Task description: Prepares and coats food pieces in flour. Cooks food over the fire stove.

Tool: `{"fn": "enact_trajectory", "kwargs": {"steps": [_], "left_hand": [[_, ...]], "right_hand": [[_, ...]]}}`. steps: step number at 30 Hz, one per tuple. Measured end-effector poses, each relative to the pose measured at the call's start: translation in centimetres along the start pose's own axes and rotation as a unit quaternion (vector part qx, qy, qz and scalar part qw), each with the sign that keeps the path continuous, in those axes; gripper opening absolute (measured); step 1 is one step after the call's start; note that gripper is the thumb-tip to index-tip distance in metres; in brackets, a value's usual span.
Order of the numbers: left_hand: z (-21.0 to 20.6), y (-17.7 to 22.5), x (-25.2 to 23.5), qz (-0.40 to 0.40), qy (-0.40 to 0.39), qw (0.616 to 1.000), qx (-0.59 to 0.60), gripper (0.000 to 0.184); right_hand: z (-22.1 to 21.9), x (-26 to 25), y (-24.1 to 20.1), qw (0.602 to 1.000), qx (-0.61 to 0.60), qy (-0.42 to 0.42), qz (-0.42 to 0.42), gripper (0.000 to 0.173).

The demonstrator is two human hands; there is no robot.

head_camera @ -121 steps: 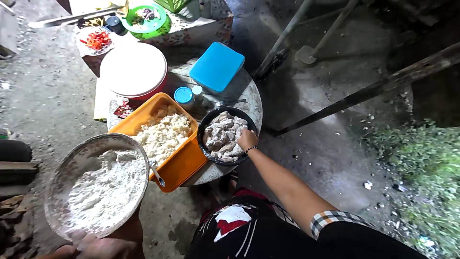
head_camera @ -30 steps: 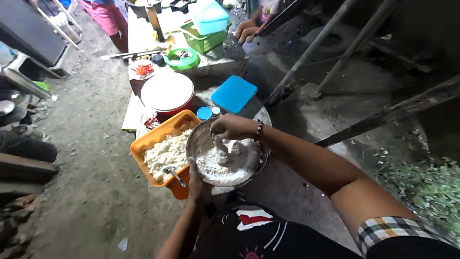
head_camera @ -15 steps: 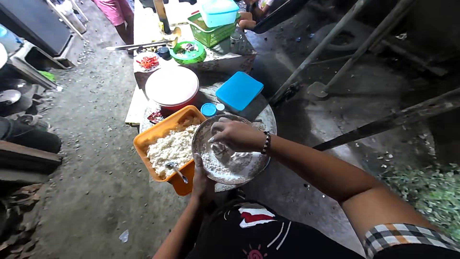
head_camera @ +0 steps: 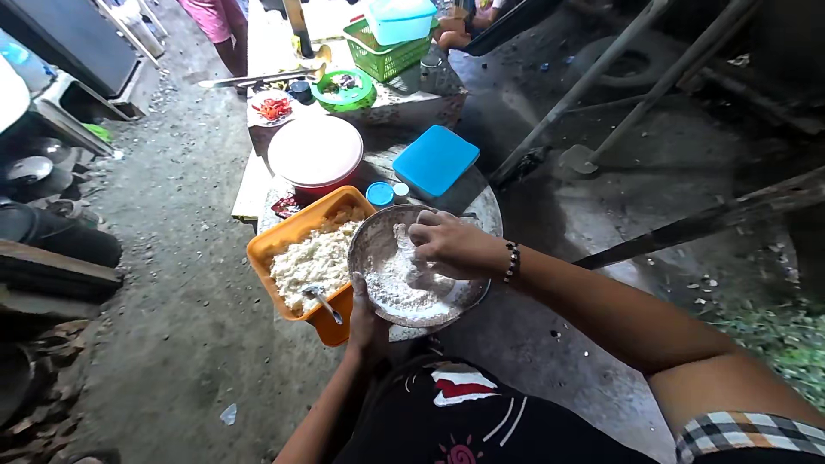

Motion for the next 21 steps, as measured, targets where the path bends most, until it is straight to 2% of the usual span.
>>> {"fn": "enact_trajectory", "kwargs": {"steps": [5, 10, 15, 21], "left_hand": [[0.3, 0.2, 0.0, -0.001, 0.015, 1.0, -0.011, 0.063], [-0.4, 0.6, 0.1, -0.014, 0.013, 1.0, -0.001, 0.06], [-1.2, 0.8, 0.3, -0.042, -0.012, 0.999, 0.01, 0.06], [-1.5, 0.6, 0.9, -0.03, -0.011, 0.999, 0.001, 0.06]], "right_hand": [[-0.1, 1.8, 0.7, 0.999, 0.032, -0.006, -0.037, 0.01], [-1.1, 1.8, 0.3, 0.998, -0.041, 0.018, -0.04, 0.01], [-1.0, 1.6, 0.5, 0.997, 0.0, 0.023, -0.079, 0.01], [-1.3, 1.8, 0.7, 0.995, -0.008, 0.042, -0.091, 0.012]]}}
Point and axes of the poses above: each hand's wrist, its own x-axis away from the middle knuckle, its own z-axis out of the back of the hand, y = z × x, the point moved 7 cm from there along -x, towards the middle knuckle, and after that the axes turned 6 degrees about -z, right-handed, at the moved point
